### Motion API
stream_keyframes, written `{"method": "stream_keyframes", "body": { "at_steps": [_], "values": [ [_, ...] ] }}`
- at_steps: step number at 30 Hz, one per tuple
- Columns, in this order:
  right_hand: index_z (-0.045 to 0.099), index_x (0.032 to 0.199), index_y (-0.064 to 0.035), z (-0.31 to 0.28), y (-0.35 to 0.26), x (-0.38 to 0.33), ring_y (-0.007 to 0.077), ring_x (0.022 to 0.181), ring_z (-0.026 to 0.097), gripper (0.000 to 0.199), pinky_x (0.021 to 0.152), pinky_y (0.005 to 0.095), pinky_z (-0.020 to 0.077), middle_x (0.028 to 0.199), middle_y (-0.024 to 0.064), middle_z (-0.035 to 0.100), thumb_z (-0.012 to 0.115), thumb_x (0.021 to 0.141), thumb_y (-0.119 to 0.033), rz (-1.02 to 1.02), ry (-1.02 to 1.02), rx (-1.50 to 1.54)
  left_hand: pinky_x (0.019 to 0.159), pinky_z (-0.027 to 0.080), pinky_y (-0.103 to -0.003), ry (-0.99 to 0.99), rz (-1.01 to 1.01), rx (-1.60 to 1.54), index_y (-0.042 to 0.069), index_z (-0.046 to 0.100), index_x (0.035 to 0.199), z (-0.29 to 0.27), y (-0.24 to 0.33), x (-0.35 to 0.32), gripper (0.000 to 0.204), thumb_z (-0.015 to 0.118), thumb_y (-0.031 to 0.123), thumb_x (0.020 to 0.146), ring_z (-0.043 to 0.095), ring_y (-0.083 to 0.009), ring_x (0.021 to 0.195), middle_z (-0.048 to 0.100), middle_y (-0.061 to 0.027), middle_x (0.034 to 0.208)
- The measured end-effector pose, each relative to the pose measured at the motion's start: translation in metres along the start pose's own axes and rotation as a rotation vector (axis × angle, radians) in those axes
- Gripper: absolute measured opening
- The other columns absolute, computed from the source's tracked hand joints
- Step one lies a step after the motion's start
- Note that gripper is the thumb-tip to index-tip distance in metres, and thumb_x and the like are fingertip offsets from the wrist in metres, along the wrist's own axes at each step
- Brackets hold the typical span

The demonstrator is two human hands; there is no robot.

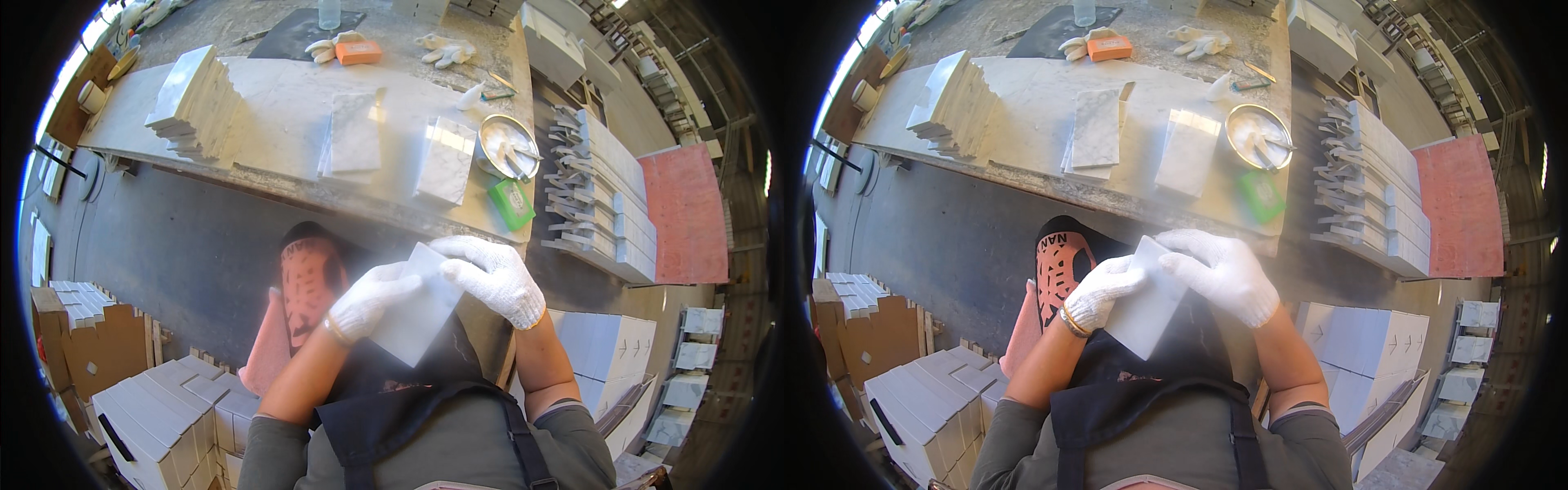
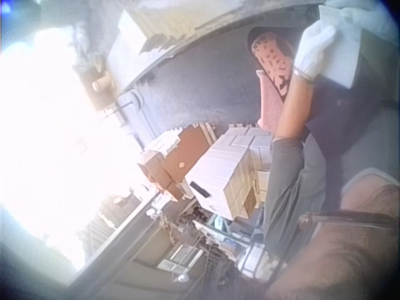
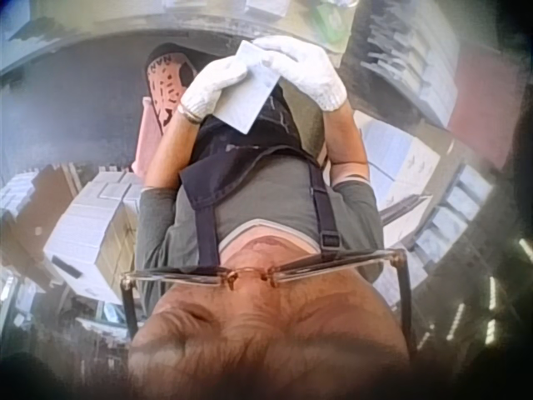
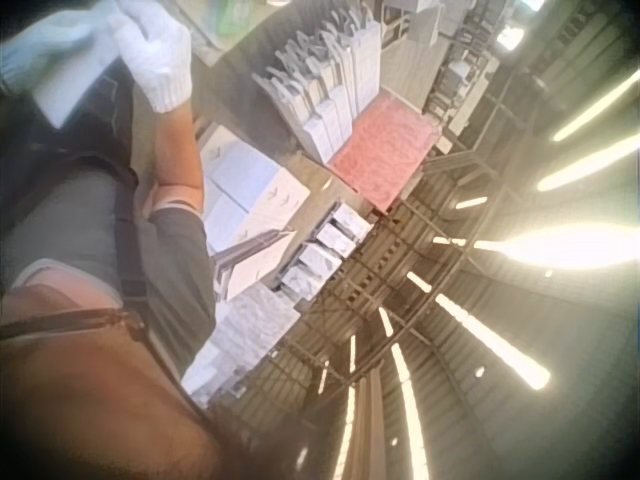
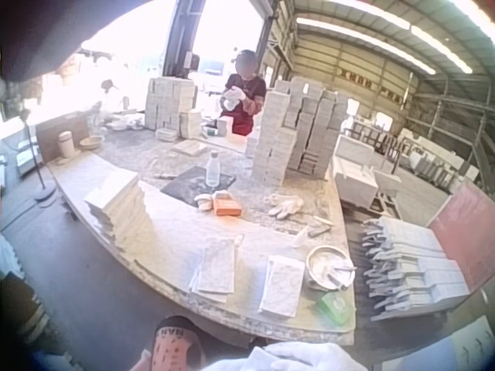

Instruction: The person applies a white adhesive to the edges of rectangular tiles using a small metal spatula, then wipes the edges with a green sponge. They repeat this process on multiple tiles, handling them one at a time.

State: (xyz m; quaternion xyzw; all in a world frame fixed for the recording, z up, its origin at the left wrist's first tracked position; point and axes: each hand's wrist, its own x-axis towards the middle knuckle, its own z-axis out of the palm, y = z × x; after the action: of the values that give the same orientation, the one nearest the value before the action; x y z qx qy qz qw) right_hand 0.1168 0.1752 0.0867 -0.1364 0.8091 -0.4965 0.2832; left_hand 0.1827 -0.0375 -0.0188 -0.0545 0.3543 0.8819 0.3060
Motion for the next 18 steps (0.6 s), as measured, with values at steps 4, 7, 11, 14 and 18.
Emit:
{"method": "stream_keyframes", "body": {
  "at_steps": [4, 7, 11, 14, 18],
  "values": [
    [0.070, 0.133, 0.0023, 0.001, -0.001, 0.000, 0.0194, 0.120, 0.067, 0.042, 0.108, 0.0329, 0.0495, 0.131, 0.0127, 0.073, 0.075, 0.099, -0.022, 0.020, 0.000, 0.016, 0.097, 0.054, -0.033, -0.005, 0.001, -0.005, -0.003, 0.064, 0.136, -0.001, 0.000, 0.001, 0.051, 0.077, 0.029, 0.098, 0.067, -0.0159, 0.109, 0.072, -0.0081, 0.123],
    [0.070, 0.133, 0.0023, 0.002, 0.000, 0.001, 0.0189, 0.121, 0.067, 0.043, 0.108, 0.0326, 0.0493, 0.132, 0.0125, 0.073, 0.076, 0.098, -0.022, 0.019, 0.008, 0.006, 0.096, 0.056, -0.032, 0.011, 0.001, 0.001, -0.003, 0.066, 0.135, -0.002, 0.000, 0.004, 0.042, 0.069, 0.024, 0.104, 0.069, -0.0171, 0.108, 0.073, -0.0094, 0.124],
    [0.070, 0.133, 0.0024, 0.002, 0.000, 0.004, 0.0189, 0.121, 0.067, 0.043, 0.108, 0.0324, 0.0492, 0.133, 0.0132, 0.073, 0.076, 0.098, -0.022, 0.040, 0.019, 0.018, 0.095, 0.056, -0.032, 0.015, -0.019, -0.032, -0.002, 0.066, 0.134, -0.003, -0.002, 0.007, 0.043, 0.071, 0.027, 0.102, 0.069, -0.0162, 0.107, 0.073, -0.0086, 0.122],
    [0.070, 0.133, 0.0023, 0.001, 0.001, 0.006, 0.0190, 0.122, 0.067, 0.043, 0.108, 0.0325, 0.0494, 0.133, 0.0136, 0.072, 0.075, 0.098, -0.021, 0.066, 0.028, 0.032, 0.096, 0.055, -0.032, -0.002, -0.031, -0.069, -0.001, 0.065, 0.135, -0.004, -0.002, 0.011, 0.049, 0.076, 0.029, 0.099, 0.068, -0.0158, 0.108, 0.072, -0.0082, 0.122],
    [0.070, 0.134, -0.0001, 0.000, 0.006, 0.009, 0.0147, 0.115, 0.068, 0.044, 0.101, 0.0316, 0.0539, 0.129, 0.0109, 0.074, 0.077, 0.093, -0.015, 0.073, 0.065, 0.084, 0.095, 0.056, -0.032, -0.019, -0.045, -0.092, -0.001, 0.065, 0.135, -0.005, -0.002, 0.017, 0.047, 0.075, 0.028, 0.099, 0.069, -0.0158, 0.108, 0.072, -0.0080, 0.122]
  ]
}}
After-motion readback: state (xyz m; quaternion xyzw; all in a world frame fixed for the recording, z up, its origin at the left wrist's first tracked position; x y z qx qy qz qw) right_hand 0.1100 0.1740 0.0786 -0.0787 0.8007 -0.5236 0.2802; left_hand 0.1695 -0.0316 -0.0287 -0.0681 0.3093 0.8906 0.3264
